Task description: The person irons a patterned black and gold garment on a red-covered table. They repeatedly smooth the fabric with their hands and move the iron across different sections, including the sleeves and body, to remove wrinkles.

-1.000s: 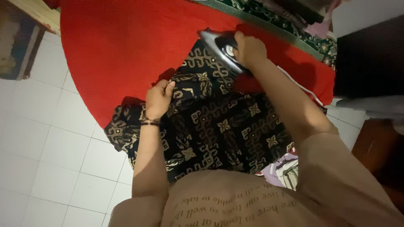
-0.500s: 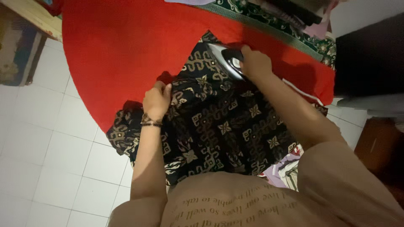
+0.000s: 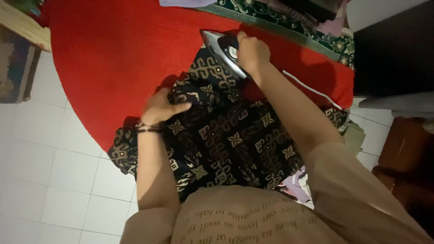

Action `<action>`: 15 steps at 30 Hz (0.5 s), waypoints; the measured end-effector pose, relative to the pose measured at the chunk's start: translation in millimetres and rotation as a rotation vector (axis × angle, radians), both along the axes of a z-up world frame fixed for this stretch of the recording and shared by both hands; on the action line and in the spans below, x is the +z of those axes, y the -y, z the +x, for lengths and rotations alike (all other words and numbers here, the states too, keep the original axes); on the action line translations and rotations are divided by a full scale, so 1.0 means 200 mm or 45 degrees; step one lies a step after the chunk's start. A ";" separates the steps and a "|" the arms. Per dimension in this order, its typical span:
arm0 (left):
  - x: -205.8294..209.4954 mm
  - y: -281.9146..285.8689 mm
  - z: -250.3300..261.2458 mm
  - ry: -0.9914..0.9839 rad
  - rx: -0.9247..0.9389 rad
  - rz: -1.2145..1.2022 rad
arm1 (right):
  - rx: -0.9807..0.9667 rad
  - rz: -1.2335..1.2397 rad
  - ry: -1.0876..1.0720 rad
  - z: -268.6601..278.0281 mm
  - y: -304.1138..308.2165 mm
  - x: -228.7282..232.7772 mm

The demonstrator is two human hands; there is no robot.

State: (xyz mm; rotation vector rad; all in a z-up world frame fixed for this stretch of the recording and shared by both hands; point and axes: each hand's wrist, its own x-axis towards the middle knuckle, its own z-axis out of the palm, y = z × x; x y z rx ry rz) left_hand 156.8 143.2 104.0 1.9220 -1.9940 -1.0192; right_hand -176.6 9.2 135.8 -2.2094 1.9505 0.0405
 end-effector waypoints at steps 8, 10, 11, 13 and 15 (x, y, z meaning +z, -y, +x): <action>-0.10 -0.25 0.20 -1.032 -0.026 0.322 | 0.442 0.161 -0.293 -0.14 -0.06 0.05; -0.06 -0.30 0.18 -1.227 0.080 0.443 | 0.435 0.067 -0.281 -0.12 -0.05 0.05; -0.04 -0.32 0.18 -1.266 0.062 0.488 | 0.436 0.077 -0.252 -0.10 -0.04 0.04; -0.01 -0.35 0.18 -1.341 0.026 0.579 | 0.438 0.098 -0.192 -0.08 -0.03 0.04; 0.00 -0.36 0.17 -1.066 0.034 0.684 | 0.578 0.107 -0.218 -0.06 -0.03 0.04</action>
